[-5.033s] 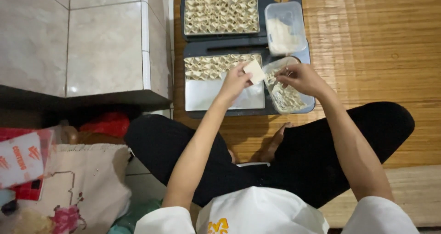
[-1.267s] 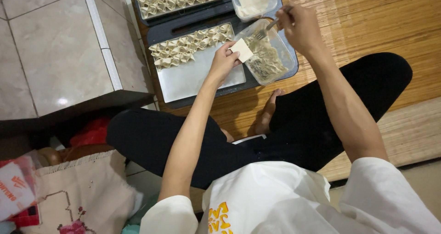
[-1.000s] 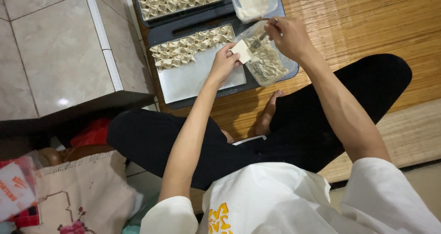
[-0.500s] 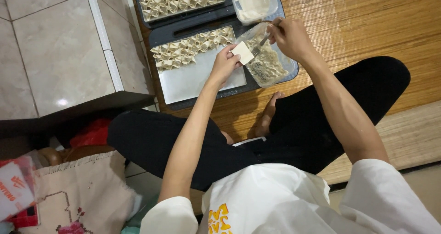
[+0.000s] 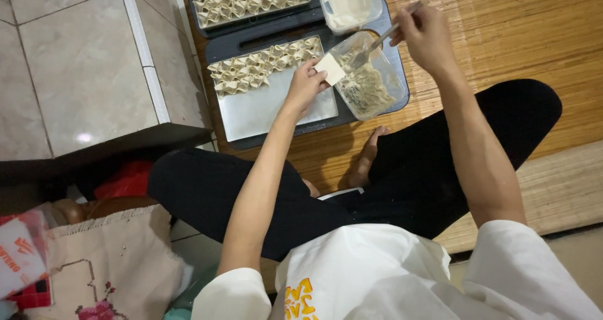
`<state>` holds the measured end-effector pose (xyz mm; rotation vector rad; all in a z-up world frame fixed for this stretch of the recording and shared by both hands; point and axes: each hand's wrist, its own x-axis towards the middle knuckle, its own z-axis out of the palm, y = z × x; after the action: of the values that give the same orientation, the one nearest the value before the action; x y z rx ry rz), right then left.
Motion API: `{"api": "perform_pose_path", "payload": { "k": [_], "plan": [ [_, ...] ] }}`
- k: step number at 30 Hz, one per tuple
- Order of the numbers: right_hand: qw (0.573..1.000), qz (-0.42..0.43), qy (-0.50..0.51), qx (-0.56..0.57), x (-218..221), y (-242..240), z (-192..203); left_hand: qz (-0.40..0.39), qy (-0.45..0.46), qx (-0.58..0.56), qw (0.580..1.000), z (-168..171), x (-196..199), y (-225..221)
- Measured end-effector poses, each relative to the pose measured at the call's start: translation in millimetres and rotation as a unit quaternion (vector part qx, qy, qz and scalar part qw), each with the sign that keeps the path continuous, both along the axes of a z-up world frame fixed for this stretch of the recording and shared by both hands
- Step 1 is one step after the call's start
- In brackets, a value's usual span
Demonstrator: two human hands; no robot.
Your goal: The person prepares dumplings by hand, taking a square wrapper, using a fork to place filling from a container onto the wrapper, and then folding and pinching the wrapper into a four-pointed star shape.
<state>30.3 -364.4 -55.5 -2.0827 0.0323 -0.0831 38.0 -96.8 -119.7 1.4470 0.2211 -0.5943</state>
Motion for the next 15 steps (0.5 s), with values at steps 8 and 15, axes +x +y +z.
{"api": "perform_pose_path", "payload": {
  "k": [8,15],
  "plan": [
    [0.981,-0.028,0.021,0.191,-14,-8,43,0.040,0.010,-0.043,0.998,26,-1,3],
    [0.903,0.025,0.063,0.424,-15,-2,52,0.088,0.034,-0.172,0.981,44,-1,8]
  ]
}}
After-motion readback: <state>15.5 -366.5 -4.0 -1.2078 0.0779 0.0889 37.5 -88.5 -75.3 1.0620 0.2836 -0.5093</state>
